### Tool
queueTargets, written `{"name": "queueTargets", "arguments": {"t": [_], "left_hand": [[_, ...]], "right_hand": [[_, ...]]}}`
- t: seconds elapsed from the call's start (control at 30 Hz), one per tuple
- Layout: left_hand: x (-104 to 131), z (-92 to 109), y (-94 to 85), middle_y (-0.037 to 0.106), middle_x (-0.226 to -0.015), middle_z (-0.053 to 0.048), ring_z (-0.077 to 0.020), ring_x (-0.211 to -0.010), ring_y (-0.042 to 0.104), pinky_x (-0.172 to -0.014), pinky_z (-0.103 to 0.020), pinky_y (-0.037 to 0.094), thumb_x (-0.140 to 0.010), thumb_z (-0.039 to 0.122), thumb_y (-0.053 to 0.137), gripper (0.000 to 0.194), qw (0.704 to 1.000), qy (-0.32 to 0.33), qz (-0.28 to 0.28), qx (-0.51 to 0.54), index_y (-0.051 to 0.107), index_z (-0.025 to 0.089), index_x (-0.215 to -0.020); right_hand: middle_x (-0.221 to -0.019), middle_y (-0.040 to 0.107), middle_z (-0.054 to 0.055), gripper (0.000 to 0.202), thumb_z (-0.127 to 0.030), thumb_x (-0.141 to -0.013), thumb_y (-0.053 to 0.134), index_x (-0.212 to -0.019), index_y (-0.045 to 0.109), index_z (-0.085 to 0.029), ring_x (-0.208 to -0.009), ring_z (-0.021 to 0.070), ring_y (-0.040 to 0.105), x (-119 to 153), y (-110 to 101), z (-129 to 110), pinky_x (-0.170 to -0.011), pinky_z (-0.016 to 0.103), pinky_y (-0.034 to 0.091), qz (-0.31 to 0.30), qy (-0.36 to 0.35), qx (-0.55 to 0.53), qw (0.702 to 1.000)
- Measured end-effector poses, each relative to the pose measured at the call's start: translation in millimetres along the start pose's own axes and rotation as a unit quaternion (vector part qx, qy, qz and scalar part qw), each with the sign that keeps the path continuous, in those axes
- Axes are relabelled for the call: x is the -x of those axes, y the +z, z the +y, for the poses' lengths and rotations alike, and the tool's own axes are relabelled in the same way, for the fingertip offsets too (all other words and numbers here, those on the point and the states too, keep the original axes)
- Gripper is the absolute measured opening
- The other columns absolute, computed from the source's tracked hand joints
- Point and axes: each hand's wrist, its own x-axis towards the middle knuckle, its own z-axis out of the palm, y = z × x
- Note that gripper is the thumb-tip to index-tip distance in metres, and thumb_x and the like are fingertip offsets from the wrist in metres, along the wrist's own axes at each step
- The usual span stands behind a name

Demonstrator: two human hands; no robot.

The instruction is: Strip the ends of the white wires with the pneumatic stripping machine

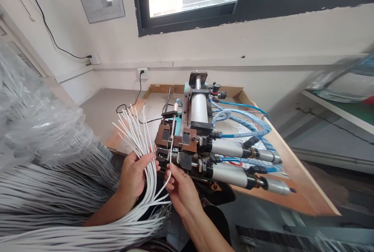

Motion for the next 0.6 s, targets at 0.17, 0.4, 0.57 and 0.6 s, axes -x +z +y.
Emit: {"name": "queueTargets", "arguments": {"t": [0.17, 0.4, 0.57, 0.6], "left_hand": [[1.7, -1.9, -1.4, 0.062, -0.057, 0.001, -0.0112, -0.052, 0.057, -0.054, -0.025, 0.050, -0.062, 0.018, 0.069, 0.016, 1.000, -0.013, -0.017, 0.003, 0.063, 0.013, -0.077], [4.3, -3.9, -2.7, 0.061, -0.057, 0.002, -0.0111, -0.050, 0.056, -0.048, -0.023, 0.048, -0.061, 0.017, 0.069, 0.016, 1.000, -0.018, -0.019, -0.007, 0.062, 0.014, -0.075], [6.0, -2.7, -1.5, 0.061, -0.056, 0.002, -0.0104, -0.050, 0.055, -0.048, -0.022, 0.046, -0.061, 0.018, 0.069, 0.017, 1.000, -0.009, -0.021, -0.004, 0.062, 0.014, -0.076], [5.4, -2.5, -1.2, 0.060, -0.056, 0.002, -0.0103, -0.050, 0.055, -0.048, -0.022, 0.046, -0.062, 0.019, 0.069, 0.016, 1.000, -0.004, -0.022, -0.003, 0.062, 0.014, -0.076]], "right_hand": [[-0.048, 0.047, -0.004, 0.022, -0.023, -0.051, 0.080, -0.059, 0.064, -0.011, -0.043, 0.0019, 0.032, 0.4, -3.6, 4.8, -0.036, 0.012, 0.024, -0.009, 0.001, 0.005, 1.000], [-0.053, 0.054, -0.001, 0.024, -0.027, -0.051, 0.079, -0.066, 0.069, -0.013, -0.044, 0.0040, 0.037, 5.7, -14.1, 10.2, -0.039, 0.015, 0.028, 0.027, -0.052, 0.056, 0.997], [-0.052, 0.051, -0.002, 0.023, -0.029, -0.052, 0.078, -0.067, 0.070, -0.014, -0.046, 0.0049, 0.036, 5.3, -10.1, 10.0, -0.040, 0.016, 0.028, 0.024, -0.063, 0.058, 0.996], [-0.052, 0.051, -0.002, 0.024, -0.030, -0.052, 0.078, -0.067, 0.070, -0.014, -0.046, 0.0050, 0.035, 4.7, -9.4, 9.9, -0.040, 0.016, 0.028, 0.022, -0.064, 0.058, 0.996]]}}
